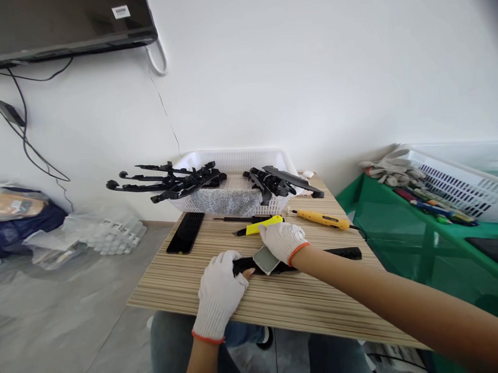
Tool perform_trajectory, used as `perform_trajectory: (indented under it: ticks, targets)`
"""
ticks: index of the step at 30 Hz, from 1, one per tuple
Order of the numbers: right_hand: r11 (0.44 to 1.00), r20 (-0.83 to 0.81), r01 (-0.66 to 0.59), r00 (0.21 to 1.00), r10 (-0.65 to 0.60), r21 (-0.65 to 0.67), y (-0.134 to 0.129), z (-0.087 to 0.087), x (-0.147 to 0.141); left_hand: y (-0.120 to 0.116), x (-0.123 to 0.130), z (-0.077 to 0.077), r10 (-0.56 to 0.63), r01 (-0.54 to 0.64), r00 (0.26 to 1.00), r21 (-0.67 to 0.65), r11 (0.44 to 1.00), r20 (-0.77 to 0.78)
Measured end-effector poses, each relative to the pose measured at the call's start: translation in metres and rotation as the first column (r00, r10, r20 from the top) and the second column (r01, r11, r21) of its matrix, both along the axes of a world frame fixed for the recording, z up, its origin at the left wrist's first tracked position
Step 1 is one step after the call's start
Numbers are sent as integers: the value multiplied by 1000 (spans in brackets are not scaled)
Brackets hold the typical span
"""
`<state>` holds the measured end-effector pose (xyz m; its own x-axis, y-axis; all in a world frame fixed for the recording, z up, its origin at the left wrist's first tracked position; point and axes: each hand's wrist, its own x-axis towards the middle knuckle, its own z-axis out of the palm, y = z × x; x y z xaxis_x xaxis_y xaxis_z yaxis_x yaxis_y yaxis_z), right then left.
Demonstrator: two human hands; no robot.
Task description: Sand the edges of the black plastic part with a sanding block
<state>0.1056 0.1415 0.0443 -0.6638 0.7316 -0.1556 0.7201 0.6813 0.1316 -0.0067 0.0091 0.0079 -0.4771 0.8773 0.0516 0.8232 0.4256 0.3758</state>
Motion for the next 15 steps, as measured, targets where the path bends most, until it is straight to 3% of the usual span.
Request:
perform_trajectory:
  ticks: [8,15]
  targets:
    - [999,85,30,996,-28,-20,31,2,25,0,-1,-2,12,-12,1000,3,1000,-3]
    - [993,119,105,987,-110,46,32,8,45,1,-2,-6,4,-4,1000,19,1000,-6]
